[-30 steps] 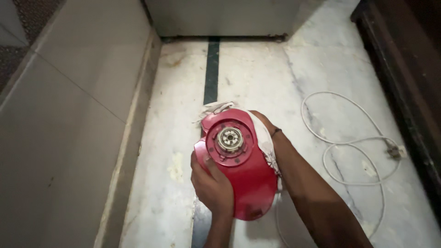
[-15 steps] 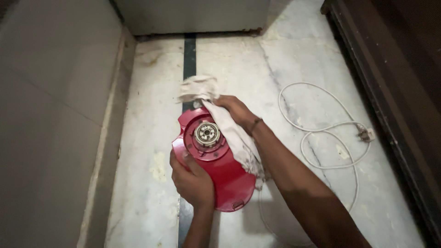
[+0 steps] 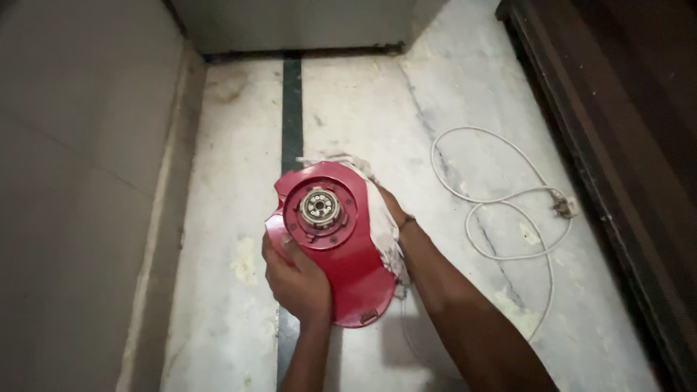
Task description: The person wipes the exterior and underside of a red kitchen appliance with a cloth, then gathers the power cord into the cloth.
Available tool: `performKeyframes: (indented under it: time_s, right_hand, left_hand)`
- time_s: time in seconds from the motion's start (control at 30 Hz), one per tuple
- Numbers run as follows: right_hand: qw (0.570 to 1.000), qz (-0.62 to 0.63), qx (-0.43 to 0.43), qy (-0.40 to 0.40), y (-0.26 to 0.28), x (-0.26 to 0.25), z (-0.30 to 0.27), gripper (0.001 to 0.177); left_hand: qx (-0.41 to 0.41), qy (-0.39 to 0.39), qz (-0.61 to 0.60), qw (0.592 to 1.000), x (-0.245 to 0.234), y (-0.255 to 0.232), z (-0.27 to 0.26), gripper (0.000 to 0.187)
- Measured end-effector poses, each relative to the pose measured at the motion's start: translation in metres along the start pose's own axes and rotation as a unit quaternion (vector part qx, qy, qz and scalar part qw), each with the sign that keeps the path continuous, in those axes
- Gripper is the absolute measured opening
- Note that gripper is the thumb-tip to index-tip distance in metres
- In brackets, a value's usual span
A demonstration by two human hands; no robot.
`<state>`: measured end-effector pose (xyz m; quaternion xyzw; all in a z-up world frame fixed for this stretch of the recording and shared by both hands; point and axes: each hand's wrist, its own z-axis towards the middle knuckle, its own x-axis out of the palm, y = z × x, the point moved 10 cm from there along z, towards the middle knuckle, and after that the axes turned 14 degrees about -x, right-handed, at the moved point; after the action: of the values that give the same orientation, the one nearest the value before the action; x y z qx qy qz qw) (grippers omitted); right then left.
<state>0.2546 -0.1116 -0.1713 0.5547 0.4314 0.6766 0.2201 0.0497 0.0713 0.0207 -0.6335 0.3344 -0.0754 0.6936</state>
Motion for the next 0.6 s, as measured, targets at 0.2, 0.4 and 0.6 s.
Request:
performKeyframes:
  time_s: [0.2,0.4,0.6]
  right_hand:
    - [0.994,0.062,-0.031,-0.085,-0.003,-0.02,-0.048,0.039]
    - [0.886,-0.382,-0.228,-0.13,0.018,-0.041,-0.102,0.041]
    - [0.845,-0.389,-0.207,-0.304,0.022,0.015,-0.199,0.045]
  left_hand:
    - [0.004,0.021,-0.028,0.999,0.0,-0.002,0.001,0.046]
    - [-0.017,0.032,-0.031,0.999,0.006,0.018,0.007,0.049]
    - [-0.039,0.14,-0.134,0.98,0.032,0.059,0.034,0.053]
